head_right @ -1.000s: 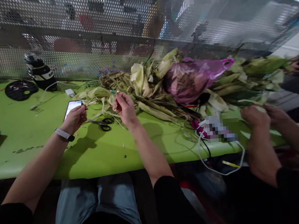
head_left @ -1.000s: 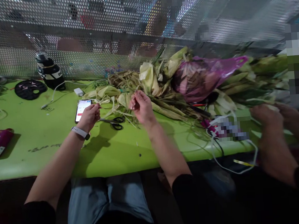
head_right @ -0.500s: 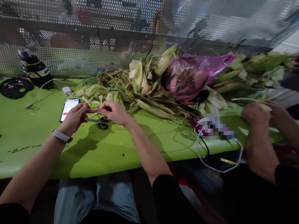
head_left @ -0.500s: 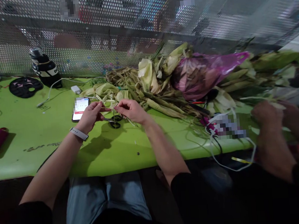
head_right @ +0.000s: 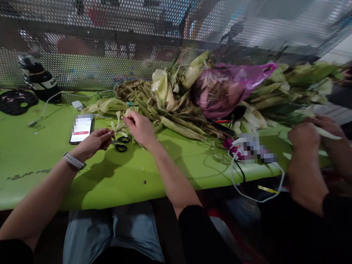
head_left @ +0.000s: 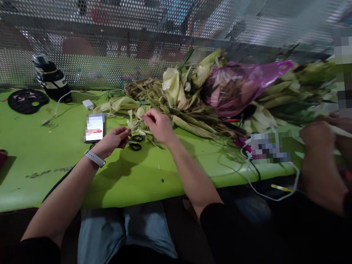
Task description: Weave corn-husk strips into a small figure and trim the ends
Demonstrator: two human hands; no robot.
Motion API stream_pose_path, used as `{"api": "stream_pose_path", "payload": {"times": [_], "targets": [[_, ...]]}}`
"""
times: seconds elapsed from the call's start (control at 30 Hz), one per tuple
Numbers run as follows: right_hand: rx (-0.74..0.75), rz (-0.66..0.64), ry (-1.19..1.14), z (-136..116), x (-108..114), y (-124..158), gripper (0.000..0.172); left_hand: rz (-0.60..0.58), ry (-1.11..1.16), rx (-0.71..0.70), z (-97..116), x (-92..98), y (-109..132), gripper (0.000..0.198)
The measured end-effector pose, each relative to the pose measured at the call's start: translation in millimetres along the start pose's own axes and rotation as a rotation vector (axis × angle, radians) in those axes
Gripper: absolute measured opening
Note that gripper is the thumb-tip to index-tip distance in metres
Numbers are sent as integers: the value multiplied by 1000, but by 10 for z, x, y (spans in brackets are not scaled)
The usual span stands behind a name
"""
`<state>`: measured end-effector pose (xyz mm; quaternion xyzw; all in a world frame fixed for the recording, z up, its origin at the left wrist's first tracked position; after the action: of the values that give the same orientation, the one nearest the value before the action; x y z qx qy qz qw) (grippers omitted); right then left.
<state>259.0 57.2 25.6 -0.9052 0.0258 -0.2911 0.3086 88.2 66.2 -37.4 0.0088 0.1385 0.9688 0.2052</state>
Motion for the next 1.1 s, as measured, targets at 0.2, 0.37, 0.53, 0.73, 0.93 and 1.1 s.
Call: {"api": "stream_pose_path", "payload": {"times": [0.2,0.37,0.53,0.73,0.93,1.1], "targets": [[78,25,14,135,67,-87,40,-185,-90,-75,105,-139,117,20],[120,-146,-172,92,77,-110,42,-400,-164,-44,157,-269,273,12],[-40,-298,-434,250,-146,-62,45,-575,-116,11,174,-390,428,9],[-265,-403,-497,478,-650,61,44,-302,332,-106,186,-47,164,9],[-148,-515,-337,284,-701,99,45,106,404,-51,77,349,-77,12],[118,-435,-190,-48,-516,70,39,231,50,-134,84,383,-89,21]]}}
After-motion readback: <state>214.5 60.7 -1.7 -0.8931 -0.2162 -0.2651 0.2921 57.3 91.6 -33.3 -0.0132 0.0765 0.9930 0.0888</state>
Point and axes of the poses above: each hand's wrist, its own y-axis away from the middle knuckle, its own x-axis out of the back of the hand, z = x × y, the point moved 6 cm from there along -y, towards the middle knuckle, and after that the axes turned 6 degrees about x, right-handed, at the moved point
